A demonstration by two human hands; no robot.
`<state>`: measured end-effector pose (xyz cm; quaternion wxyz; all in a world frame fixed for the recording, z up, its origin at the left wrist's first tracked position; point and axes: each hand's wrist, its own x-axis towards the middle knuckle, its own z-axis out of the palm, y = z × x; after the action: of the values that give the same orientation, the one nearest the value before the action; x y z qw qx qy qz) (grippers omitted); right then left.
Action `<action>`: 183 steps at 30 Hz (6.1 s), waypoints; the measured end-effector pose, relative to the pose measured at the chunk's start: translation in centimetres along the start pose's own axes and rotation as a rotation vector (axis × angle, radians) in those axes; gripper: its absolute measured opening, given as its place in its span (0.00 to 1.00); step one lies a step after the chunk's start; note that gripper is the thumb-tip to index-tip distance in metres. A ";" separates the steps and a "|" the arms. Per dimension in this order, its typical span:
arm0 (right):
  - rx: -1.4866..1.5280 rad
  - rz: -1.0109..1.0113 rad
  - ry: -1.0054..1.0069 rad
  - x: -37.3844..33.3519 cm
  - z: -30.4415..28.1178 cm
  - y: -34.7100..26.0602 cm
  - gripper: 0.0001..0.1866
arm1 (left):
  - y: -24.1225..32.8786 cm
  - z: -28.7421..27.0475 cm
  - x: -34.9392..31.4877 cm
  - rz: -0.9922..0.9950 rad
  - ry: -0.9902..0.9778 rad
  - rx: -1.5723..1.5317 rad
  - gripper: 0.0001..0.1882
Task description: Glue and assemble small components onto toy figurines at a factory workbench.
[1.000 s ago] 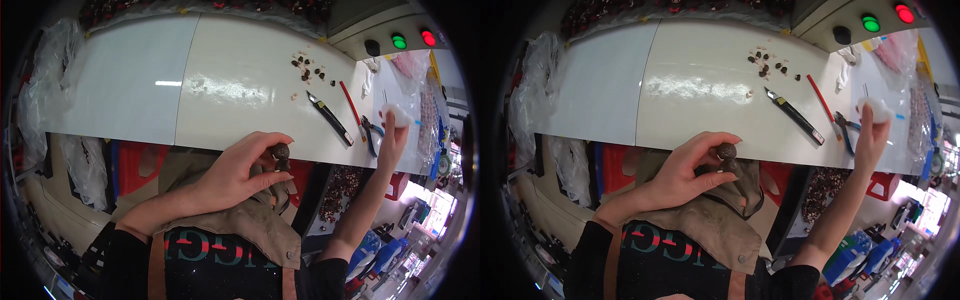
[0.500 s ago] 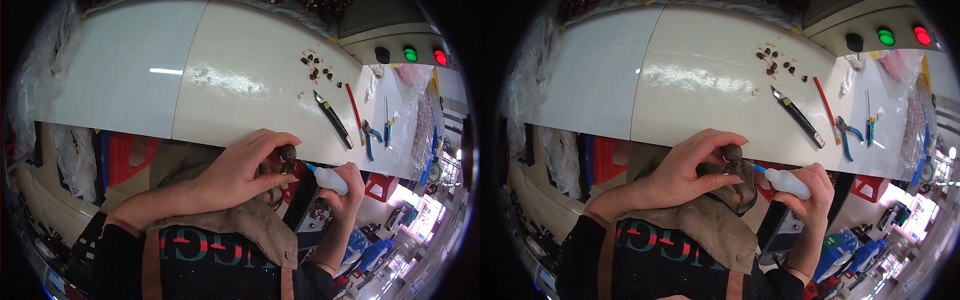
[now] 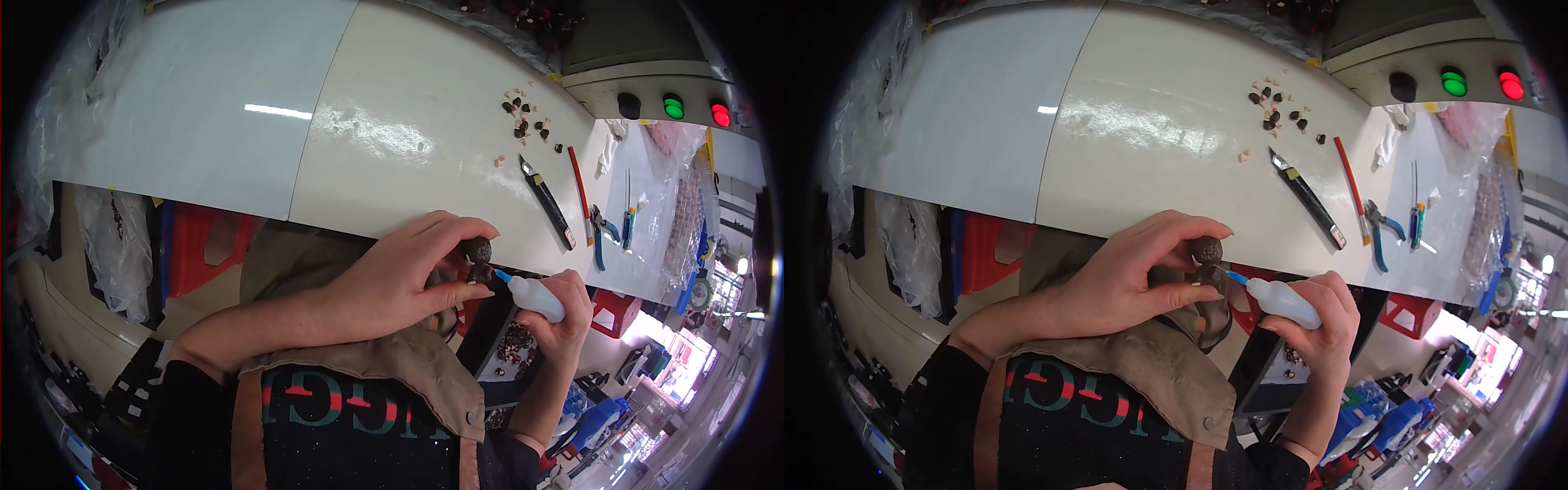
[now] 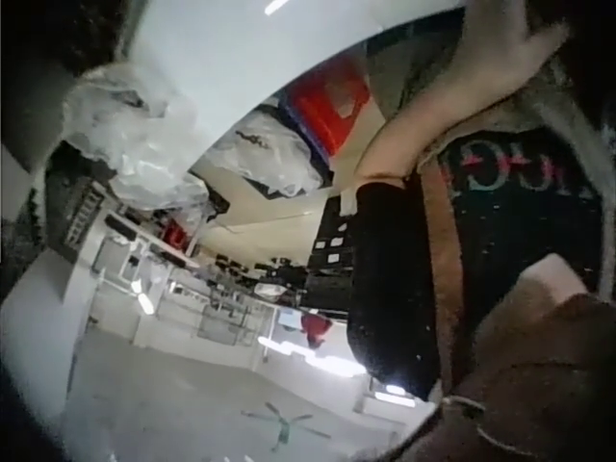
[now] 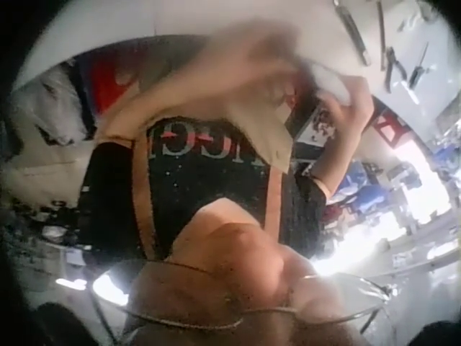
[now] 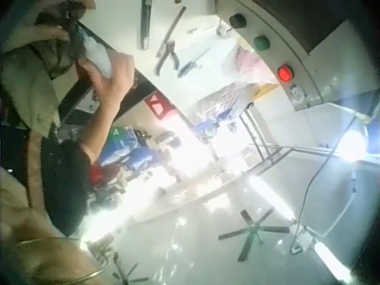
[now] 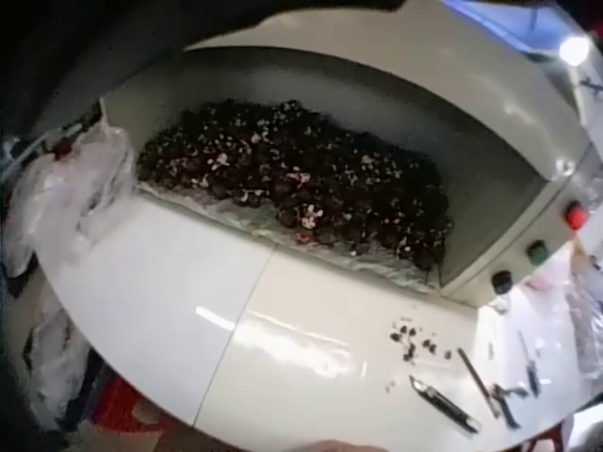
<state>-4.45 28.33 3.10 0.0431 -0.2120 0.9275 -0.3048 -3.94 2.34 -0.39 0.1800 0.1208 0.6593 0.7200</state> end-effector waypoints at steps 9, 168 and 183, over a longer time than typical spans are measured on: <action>-0.060 -0.010 0.010 0.2 -0.3 -0.8 0.29 | 0.0 -0.1 0.0 -0.008 -0.002 -0.017 0.25; 0.387 -0.317 0.581 7.4 6.3 -1.0 0.17 | 2.8 1.3 5.1 -0.362 -0.119 -0.651 0.21; 0.427 -0.301 0.551 7.4 6.3 -1.3 0.18 | 2.4 0.9 4.7 -0.386 -0.101 -0.811 0.33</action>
<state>-9.33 20.86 -0.94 -0.2100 -0.2420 0.7784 -0.5398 -8.11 4.97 1.82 0.3756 -0.0499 0.3246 0.8666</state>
